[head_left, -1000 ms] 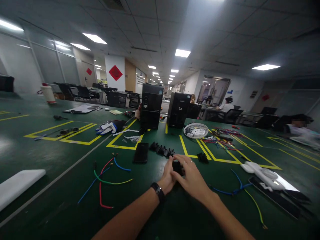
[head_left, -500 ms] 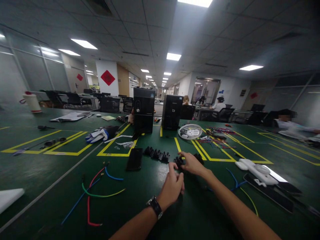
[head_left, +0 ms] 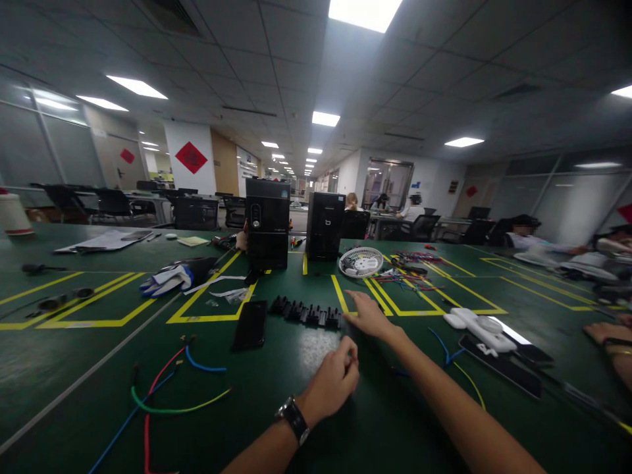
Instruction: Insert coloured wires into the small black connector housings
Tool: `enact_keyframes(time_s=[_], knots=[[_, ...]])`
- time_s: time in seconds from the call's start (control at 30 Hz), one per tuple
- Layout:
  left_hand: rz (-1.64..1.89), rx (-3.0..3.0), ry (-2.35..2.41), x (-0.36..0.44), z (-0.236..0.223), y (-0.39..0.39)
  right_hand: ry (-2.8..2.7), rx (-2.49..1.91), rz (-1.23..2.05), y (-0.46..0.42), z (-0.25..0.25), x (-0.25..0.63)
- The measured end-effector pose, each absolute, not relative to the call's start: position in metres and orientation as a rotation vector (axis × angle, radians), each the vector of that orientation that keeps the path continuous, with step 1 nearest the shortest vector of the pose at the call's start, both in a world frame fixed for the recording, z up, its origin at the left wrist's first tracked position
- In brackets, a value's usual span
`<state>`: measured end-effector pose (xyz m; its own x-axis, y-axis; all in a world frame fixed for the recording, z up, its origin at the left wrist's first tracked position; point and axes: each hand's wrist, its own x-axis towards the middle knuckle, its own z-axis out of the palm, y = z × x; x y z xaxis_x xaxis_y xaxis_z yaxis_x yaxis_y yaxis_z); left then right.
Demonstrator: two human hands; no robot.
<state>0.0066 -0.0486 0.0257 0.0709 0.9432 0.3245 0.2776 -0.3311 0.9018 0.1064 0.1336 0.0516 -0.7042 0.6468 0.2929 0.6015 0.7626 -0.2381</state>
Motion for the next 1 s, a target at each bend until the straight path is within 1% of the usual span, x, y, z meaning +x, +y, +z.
enact_keyframes(time_s=[0.13, 0.3, 0.4, 0.5, 0.57, 0.67, 0.77, 0.9, 1.0], knots=[[1.425, 1.505, 1.194, 0.005, 0.021, -0.042, -2.610, -1.134, 0.159, 0.148, 0.054, 0.142], [1.575, 1.221, 1.189, 0.002, 0.022, -0.034, -2.693, -1.116, 0.204, 0.141, 0.061, 0.170], [1.587, 0.877, 1.091, 0.002, 0.025, -0.033, -2.676, -0.970, 0.251, 0.113, 0.074, 0.170], [1.510, 0.548, 0.900, 0.002, 0.029, -0.034, -2.656, -0.665, 0.376, 0.066, 0.087, 0.159], [1.465, 0.447, 0.850, 0.002, 0.031, -0.035, -2.690, -0.540, 0.396, 0.034, 0.091, 0.149], [1.516, 0.413, 0.918, 0.003, 0.030, -0.036, -2.688, -0.495, 0.311, -0.001, 0.092, 0.142], [1.557, 0.459, 0.938, 0.002, 0.028, -0.036, -2.593, -0.599, 0.244, -0.010, 0.088, 0.162], [1.624, 0.530, 0.941, 0.001, 0.024, -0.033, -2.492, -0.943, 0.110, 0.008, 0.069, 0.216], [1.712, 0.562, 0.902, 0.001, 0.021, -0.031, -2.555, -1.071, 0.128, 0.025, 0.049, 0.248]])
